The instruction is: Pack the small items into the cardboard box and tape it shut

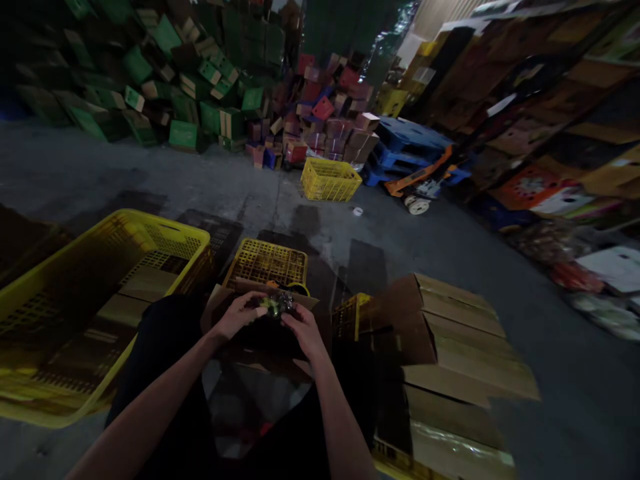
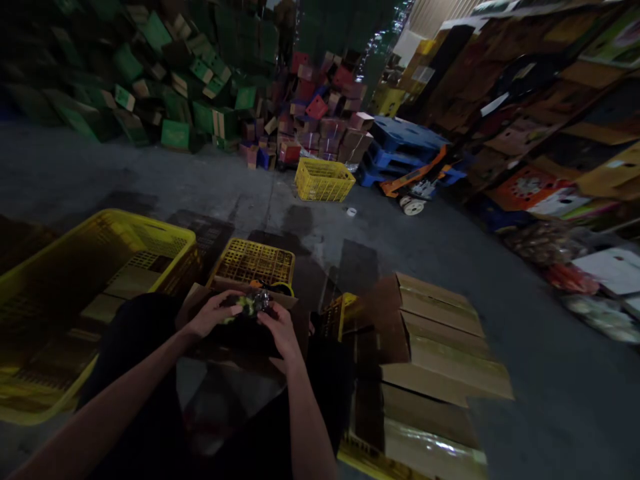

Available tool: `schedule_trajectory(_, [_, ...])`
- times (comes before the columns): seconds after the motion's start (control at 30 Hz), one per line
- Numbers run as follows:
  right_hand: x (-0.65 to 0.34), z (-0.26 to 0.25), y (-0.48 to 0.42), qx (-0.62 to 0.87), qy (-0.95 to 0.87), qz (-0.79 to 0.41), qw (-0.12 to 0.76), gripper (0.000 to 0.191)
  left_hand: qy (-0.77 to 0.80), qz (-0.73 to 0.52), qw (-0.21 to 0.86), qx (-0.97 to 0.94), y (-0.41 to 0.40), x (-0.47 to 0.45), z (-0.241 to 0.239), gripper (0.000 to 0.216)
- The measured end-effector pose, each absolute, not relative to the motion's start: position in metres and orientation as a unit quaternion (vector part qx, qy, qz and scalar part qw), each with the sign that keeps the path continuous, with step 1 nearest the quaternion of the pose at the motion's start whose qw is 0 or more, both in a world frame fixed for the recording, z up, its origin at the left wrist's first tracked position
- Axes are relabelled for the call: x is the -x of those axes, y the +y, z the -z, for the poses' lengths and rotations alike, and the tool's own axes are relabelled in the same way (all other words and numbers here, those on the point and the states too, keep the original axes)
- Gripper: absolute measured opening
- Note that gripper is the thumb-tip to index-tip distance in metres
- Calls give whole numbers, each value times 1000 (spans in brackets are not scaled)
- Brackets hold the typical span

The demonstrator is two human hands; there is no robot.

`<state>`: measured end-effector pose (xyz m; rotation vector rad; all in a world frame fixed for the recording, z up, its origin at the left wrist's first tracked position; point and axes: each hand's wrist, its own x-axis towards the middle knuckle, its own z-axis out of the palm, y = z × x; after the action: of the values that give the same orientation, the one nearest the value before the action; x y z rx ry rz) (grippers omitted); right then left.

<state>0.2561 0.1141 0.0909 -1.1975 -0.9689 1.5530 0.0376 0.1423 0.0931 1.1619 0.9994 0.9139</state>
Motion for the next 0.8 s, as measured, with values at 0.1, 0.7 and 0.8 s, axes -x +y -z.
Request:
schedule_trajectory(0.1, [-256, -95, 114, 477, -390, -638, 461, 40, 443, -413, 632, -483, 143, -39, -88, 48])
schedule_trajectory(0.7, [-256, -98, 115, 511, -371, -608, 481, 44, 384, -415, 754, -333, 142, -41, -84, 73])
schedule_trajectory(0.8, [-257, -95, 115, 511, -330, -613, 505, 37, 328, -395, 765, -388, 141, -40, -89, 81])
